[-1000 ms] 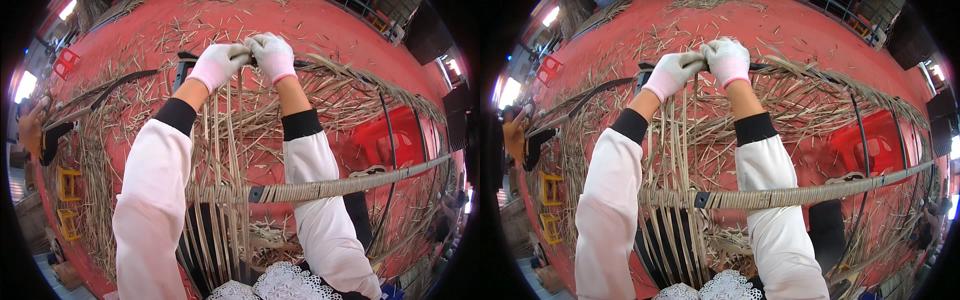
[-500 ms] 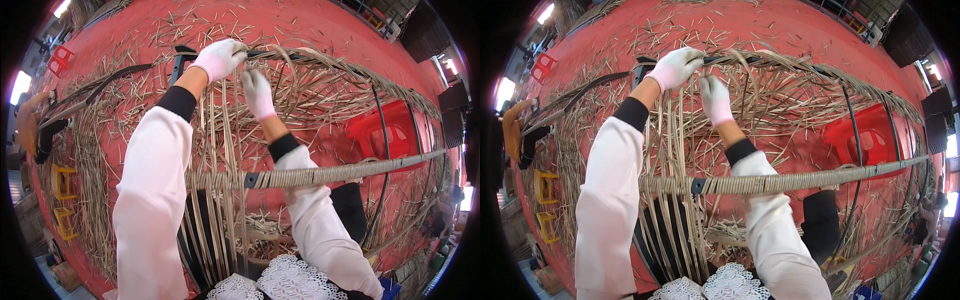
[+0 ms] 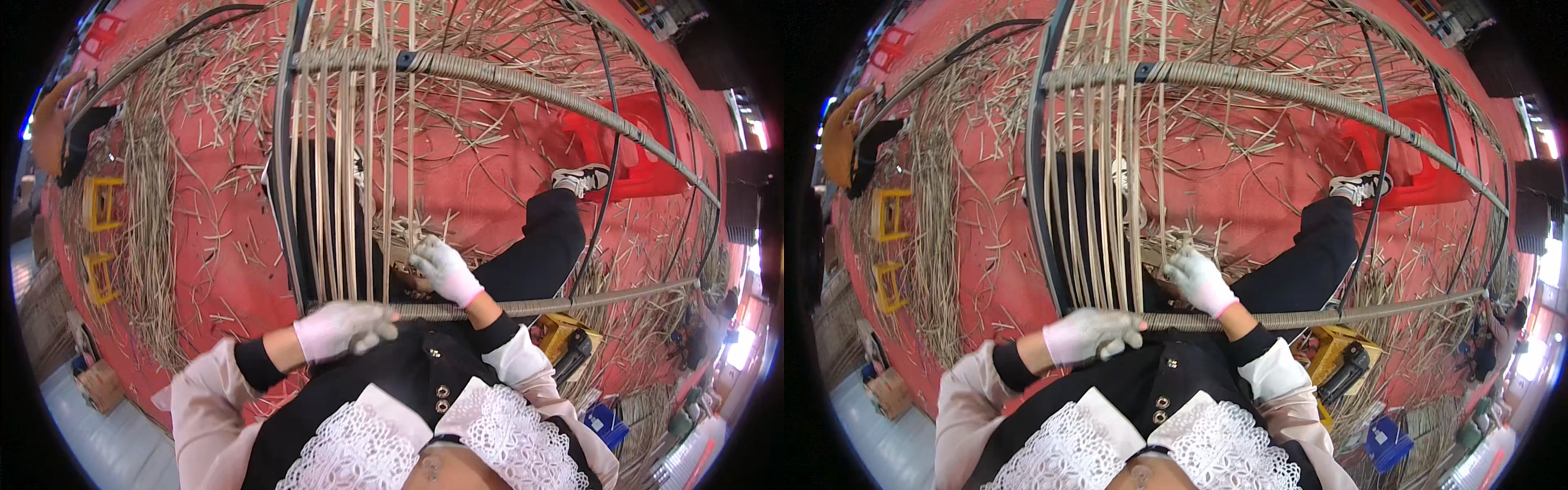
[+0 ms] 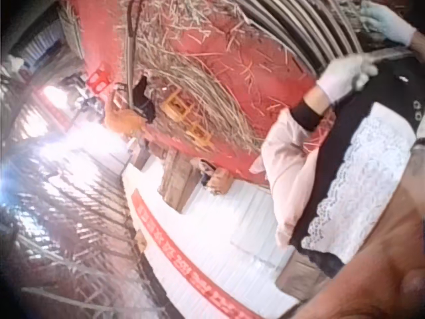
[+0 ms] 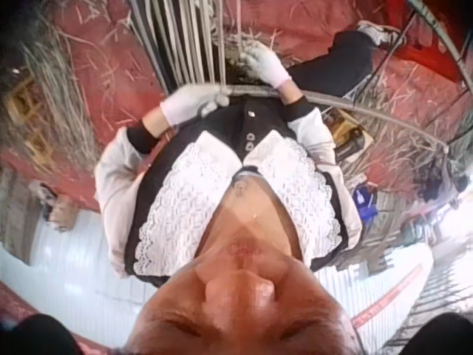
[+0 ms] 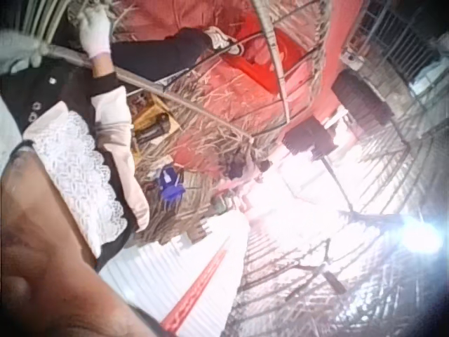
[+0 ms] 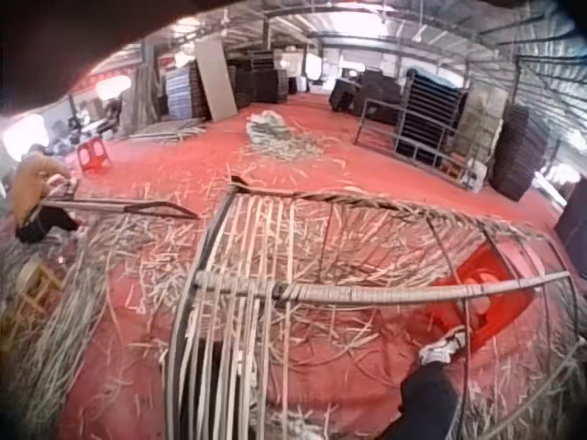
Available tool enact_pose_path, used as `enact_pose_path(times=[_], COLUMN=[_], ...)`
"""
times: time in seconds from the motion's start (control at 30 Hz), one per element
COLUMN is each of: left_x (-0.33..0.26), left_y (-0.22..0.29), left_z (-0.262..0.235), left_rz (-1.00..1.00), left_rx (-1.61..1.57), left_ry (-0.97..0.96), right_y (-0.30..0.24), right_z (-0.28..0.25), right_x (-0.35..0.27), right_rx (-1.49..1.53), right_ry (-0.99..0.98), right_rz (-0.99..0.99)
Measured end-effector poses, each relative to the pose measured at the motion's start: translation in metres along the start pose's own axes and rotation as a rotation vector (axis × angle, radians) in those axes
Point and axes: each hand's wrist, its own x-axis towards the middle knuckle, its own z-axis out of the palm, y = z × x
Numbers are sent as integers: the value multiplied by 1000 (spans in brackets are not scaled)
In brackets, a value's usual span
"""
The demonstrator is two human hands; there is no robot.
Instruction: The person weaves a basket by hand, threading flexible reeds through a metal frame and securing them with a staple gun. The person repeatedly wraps reeds around the frame and fastens them in place.
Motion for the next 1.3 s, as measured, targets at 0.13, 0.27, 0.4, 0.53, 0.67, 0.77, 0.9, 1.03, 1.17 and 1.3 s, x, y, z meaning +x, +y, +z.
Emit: enact_pose_path(times=[0.13, 0.27, 0.4, 0.53, 0.67, 0.77, 0.9, 1.03, 1.17, 1.3], left_x=[17, 35, 67, 91, 94, 90, 89, 87, 75, 49], left_y=[-91, -115, -116, -113, -107, -101, -96, -94, -86, -66], left_z=[-12, 2, 10, 2, 2, 7, 9, 5, 12, 27], left_rz=[-17, 422, 389, 280, 162, 139, 93, 72, 41, -38], left_rx=[-484, -204, -667, -378, -119, -50, -55, -76, -53, 38], left_ry=[164, 257, 220, 234, 343, 304, 312, 325, 273, 193], right_y=[-3, -24, -43, -45, -39, -38, -39, -35, -30, -38], right_z=[-1, -5, -10, -12, -14, -16, -18, -16, -13, -17], right_x=[3, 5, 7, 6, 5, 6, 7, 9, 12, 6], right_rx=[47, 259, 349, 216, 121, 23, 107, 118, 189, 68], right_ry=[-118, -301, -487, -540, -524, -484, -502, -515, -522, -446], right_rz=[-208, 58, 210, 159, 130, 65, 74, 93, 109, -5])
